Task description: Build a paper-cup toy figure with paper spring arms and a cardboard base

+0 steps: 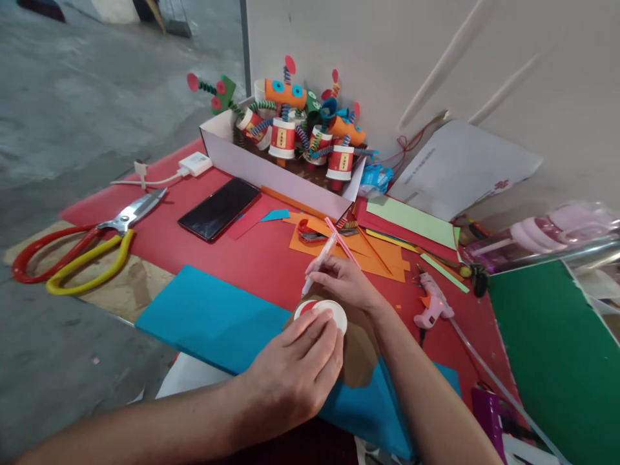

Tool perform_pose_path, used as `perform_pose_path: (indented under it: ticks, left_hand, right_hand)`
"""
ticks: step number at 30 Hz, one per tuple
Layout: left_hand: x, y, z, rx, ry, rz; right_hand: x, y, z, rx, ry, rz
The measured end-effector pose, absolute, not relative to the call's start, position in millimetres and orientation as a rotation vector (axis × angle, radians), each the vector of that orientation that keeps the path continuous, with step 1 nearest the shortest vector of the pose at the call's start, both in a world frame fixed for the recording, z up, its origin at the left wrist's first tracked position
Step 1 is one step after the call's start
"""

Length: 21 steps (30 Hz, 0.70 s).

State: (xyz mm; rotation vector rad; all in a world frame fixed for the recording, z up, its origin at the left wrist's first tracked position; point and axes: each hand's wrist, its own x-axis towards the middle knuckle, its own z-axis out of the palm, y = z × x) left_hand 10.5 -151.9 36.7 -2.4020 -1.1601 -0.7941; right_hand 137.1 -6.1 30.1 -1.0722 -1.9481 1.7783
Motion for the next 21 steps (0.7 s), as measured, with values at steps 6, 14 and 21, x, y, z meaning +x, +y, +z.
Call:
perform_pose_path:
  ticks: [6,14,21]
  left_hand:
    - [12.0,-152.9,34.3,-2.392,-1.167,-0.821]
    - [14.0,-152.1,30.2,-2.362,-1.193,-0.860]
    - [10.0,-151.8,31.5,-2.407,-1.161,-0.890]
  right_hand:
    - [139.1,-9.8,27.8,-1.043,-1.925,1.883]
    - [137.8,-4.5,26.6,-0.943,-2.019,1.919]
    - [134.0,-0.1,19.7,-0.815,-2.202,1.749]
